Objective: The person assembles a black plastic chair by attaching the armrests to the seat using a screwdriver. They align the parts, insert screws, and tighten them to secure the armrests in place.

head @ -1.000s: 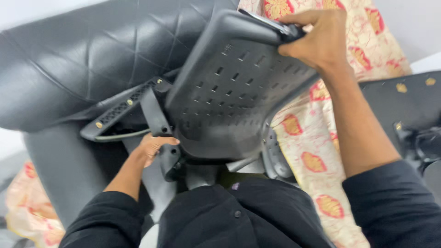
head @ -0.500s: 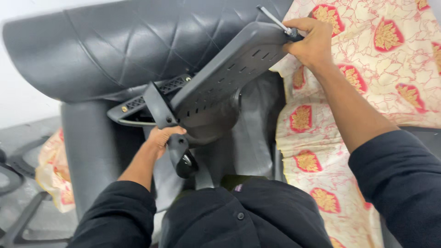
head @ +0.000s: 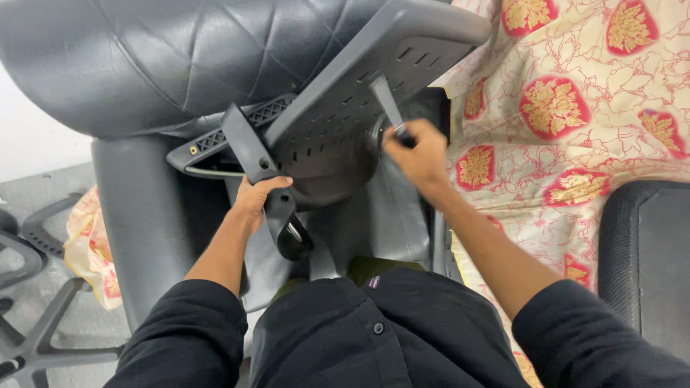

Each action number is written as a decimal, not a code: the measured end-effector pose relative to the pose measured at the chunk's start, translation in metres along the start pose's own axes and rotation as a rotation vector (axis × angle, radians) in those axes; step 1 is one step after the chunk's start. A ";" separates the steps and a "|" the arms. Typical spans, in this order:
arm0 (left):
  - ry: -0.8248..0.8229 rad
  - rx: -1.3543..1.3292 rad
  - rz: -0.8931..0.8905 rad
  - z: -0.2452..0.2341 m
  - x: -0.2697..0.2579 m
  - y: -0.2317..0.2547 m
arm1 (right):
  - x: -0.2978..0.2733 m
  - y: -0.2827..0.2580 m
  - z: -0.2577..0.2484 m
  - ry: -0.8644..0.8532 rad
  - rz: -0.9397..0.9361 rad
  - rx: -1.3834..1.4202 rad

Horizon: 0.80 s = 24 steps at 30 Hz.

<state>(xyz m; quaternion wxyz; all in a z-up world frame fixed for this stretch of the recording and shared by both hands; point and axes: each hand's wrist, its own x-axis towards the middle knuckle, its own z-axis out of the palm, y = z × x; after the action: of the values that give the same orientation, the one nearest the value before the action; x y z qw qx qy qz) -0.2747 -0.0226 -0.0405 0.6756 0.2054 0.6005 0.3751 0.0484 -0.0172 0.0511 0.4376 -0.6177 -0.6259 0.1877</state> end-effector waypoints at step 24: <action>0.205 -0.030 0.088 -0.036 -0.010 -0.037 | -0.080 -0.042 0.033 -0.595 0.669 0.254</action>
<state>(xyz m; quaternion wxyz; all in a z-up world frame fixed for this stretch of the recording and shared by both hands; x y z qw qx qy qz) -0.3001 -0.0601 -0.0683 0.5966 0.1816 0.6513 0.4324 -0.0146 -0.0897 0.0408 0.2266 -0.6464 -0.4626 0.5628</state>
